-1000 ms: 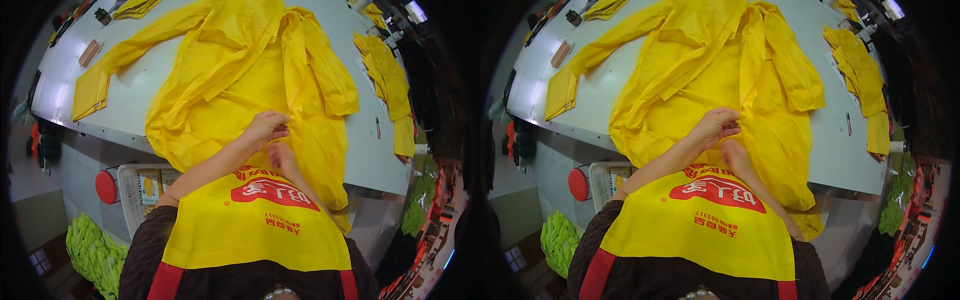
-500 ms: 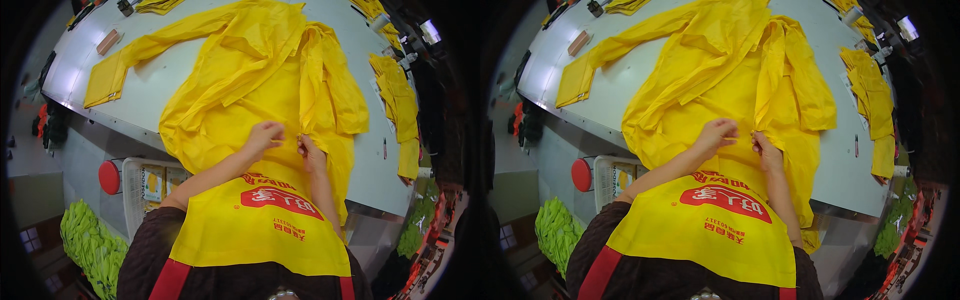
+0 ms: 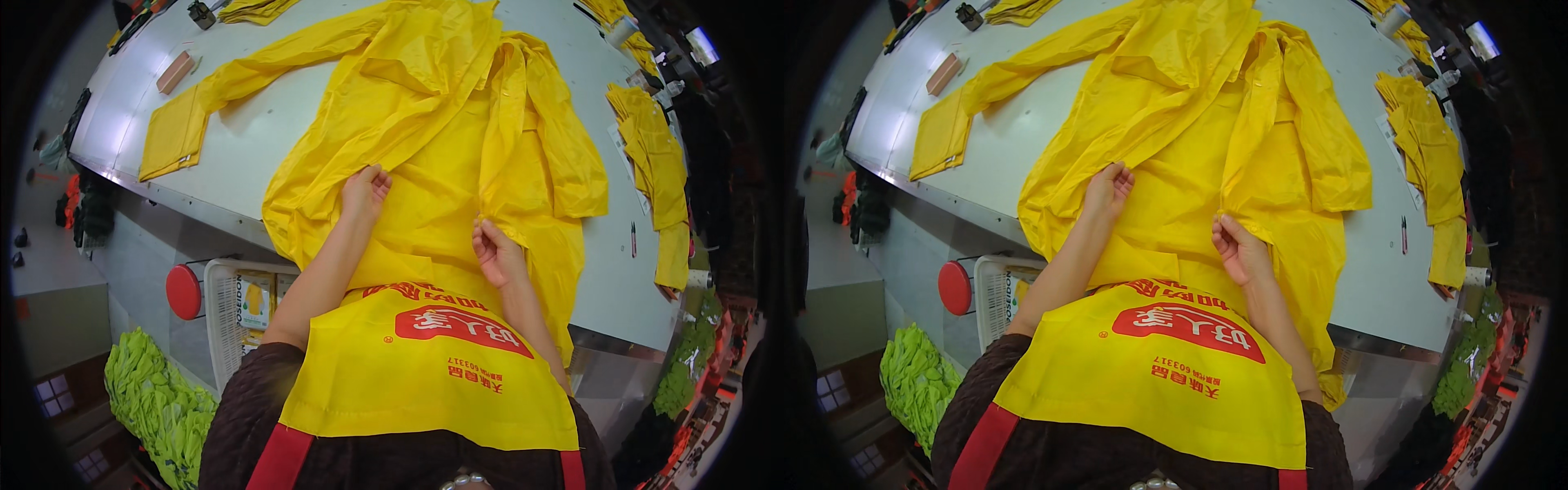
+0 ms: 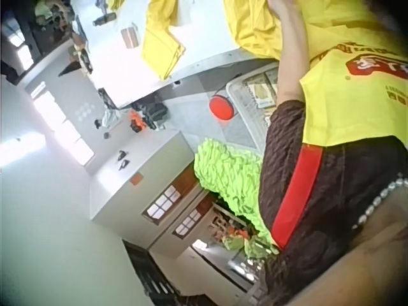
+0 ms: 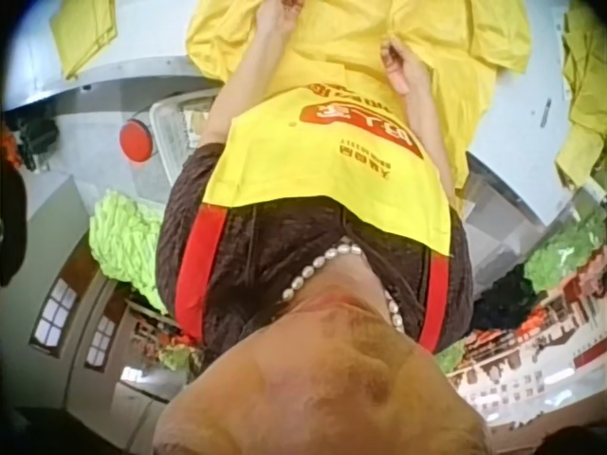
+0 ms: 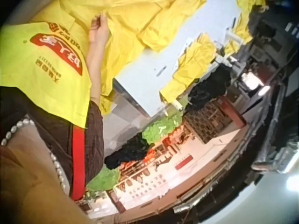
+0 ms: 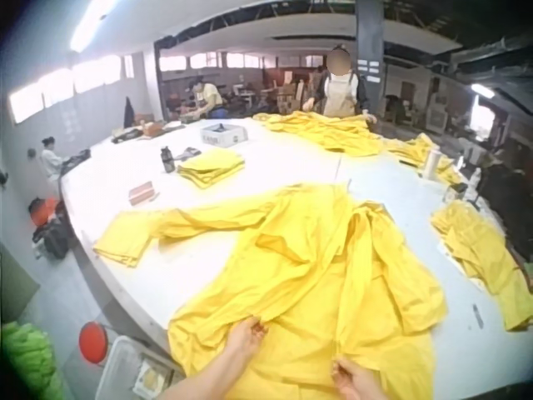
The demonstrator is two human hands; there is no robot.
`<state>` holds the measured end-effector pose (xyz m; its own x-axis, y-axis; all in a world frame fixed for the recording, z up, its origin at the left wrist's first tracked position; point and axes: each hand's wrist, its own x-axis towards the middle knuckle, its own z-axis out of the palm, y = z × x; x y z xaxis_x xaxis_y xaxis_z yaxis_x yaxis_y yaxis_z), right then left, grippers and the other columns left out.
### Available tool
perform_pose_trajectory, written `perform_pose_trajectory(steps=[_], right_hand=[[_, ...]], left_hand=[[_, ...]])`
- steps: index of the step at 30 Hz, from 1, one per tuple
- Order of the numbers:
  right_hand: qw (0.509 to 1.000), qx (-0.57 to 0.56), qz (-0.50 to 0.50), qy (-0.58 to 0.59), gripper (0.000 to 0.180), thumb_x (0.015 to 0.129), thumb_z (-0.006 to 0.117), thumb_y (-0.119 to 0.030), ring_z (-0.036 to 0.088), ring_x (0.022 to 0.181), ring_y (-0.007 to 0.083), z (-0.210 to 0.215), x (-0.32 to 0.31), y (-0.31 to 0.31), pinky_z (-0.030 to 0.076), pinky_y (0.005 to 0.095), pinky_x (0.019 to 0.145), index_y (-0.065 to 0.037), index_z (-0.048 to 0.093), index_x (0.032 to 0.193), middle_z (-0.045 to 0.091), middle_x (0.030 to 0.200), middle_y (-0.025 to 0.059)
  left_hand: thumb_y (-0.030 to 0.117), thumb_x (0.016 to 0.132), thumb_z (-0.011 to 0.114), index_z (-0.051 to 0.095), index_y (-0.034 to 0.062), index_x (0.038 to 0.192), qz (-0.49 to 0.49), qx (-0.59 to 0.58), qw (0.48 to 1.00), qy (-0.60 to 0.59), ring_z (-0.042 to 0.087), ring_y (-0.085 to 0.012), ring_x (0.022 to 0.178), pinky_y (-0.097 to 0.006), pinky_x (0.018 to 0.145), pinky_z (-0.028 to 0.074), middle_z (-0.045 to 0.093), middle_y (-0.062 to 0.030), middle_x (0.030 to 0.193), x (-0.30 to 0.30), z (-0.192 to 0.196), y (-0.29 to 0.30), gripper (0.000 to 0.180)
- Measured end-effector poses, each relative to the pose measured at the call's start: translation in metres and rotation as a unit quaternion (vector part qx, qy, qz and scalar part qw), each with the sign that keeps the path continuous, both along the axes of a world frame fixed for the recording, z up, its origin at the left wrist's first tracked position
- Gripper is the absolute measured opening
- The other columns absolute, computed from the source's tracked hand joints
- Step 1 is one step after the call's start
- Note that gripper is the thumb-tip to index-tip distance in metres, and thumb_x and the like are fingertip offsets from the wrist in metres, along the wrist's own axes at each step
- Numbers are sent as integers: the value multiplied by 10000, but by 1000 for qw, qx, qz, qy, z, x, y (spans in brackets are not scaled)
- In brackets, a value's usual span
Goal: The person folds a yellow raincoat on a large white table. They smooth the fabric, fold the sleeves and body, and place the folded coat into a plastic basket. Other yellow garments and coworkers are visible in the background.
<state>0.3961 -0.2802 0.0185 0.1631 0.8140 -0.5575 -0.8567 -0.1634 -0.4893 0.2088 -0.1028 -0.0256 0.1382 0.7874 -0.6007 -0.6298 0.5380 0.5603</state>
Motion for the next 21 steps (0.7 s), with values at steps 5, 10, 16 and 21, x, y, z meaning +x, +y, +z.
perform_pose_trajectory(steps=[5,10,16,21], right_hand=[[994,99,-20,37,182,851,584,-87,568,798,118,6,-12,19,493,243,666,-15,586,1019,604,876,42],[997,9,20,-72,226,841,609,-133,555,840,95,1,-15,29,452,217,673,-45,599,1049,618,935,22],[995,18,50,-89,258,849,587,-125,555,905,125,-15,-28,32,452,268,780,-47,572,1094,604,1016,38],[983,22,33,-179,239,839,595,-116,564,908,141,-7,-33,38,448,278,808,-63,579,1071,604,1015,41]], left_hand=[[80,810,613,552,89,832,-155,-4,988,-22,528,-82,576,-191,527,465,556,9,686,23,40,-67,66],[109,776,654,588,102,836,-204,59,975,63,499,-49,586,-185,494,392,552,42,692,38,40,-98,90],[112,778,642,608,84,888,-237,171,945,148,456,-39,608,-190,504,358,560,39,745,43,28,-103,119],[144,803,627,596,75,911,-345,150,915,143,479,-46,649,-194,525,407,579,21,799,31,24,-99,132]])
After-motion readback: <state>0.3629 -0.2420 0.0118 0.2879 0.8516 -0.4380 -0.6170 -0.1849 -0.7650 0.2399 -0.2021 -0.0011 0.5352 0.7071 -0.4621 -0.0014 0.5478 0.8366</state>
